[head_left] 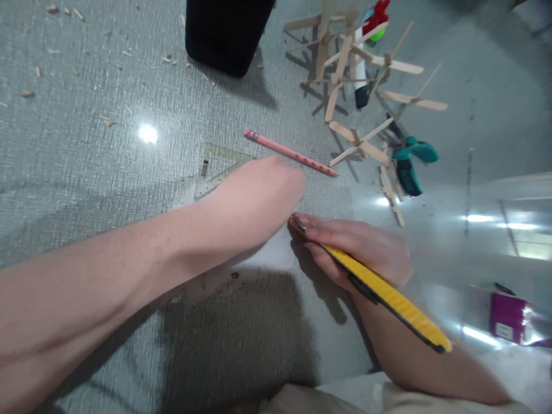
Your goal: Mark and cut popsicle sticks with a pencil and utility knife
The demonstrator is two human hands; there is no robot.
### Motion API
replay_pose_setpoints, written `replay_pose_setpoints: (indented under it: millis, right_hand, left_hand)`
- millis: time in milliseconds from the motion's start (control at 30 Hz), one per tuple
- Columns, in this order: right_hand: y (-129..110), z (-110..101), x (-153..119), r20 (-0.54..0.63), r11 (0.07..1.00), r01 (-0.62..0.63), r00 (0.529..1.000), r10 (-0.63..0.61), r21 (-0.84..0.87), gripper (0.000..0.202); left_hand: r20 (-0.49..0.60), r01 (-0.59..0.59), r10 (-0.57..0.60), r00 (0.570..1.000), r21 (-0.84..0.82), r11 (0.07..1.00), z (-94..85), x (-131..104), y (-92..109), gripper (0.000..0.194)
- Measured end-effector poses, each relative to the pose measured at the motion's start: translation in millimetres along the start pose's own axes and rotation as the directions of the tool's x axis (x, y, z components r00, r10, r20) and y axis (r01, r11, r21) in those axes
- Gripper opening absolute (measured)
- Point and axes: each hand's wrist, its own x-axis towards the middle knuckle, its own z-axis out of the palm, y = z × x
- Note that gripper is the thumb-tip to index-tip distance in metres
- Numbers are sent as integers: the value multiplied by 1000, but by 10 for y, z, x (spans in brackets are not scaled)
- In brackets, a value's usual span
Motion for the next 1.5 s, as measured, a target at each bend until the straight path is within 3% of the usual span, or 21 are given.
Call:
replay_pose_setpoints:
  millis: [267,467,600,833,967,1100,1167,1233,1267,1300,1400,1500]
  right_hand:
    - [-81,-20,159,63,991,129,990,-126,-37,56]
    - [-55,12,120,20,998,60,998,-60,-35,44]
    - [-43,-5,59,-1,999,40,999,-40,4,47]
    - [-99,-3,16,-156,996,-31,987,43,78,42]
    - [9,13,46,-296,991,-109,947,128,79,33]
    - [178,-50,72,-368,955,-160,928,59,-251,27]
    - [245,-84,67,-317,945,-111,948,9,-306,16]
    - [282,-98,62,-245,938,-67,969,-19,-340,16]
    - [289,-95,62,-212,932,-52,977,-27,-359,17]
    - [289,-86,66,-189,924,-37,981,-39,-379,19]
    - [269,-35,91,-162,913,-5,985,-67,-407,21]
    - [250,13,115,-125,911,33,988,-92,-412,22]
  left_hand:
    - [-46,-41,43,998,37,998,47,-19,-26,25]
    - [-42,-46,49,998,67,997,51,-37,-43,27]
    - [3,-37,37,999,69,997,0,-36,-19,30]
    - [-26,-32,33,999,28,999,-9,-50,-23,26]
    - [-108,-139,147,983,72,988,43,-87,-78,20]
    - [-200,-270,332,922,282,920,-20,-209,-129,28]
    - [-320,-310,436,841,374,874,-122,-317,-118,28]
    - [-372,-398,564,737,435,808,-238,-448,-60,25]
    - [-364,-465,630,686,446,764,-286,-517,-12,24]
    - [-311,-519,663,681,434,736,-320,-586,44,26]
    - [-278,-490,617,736,409,769,-342,-762,223,30]
    - [-198,-402,480,855,333,853,-300,-884,338,29]
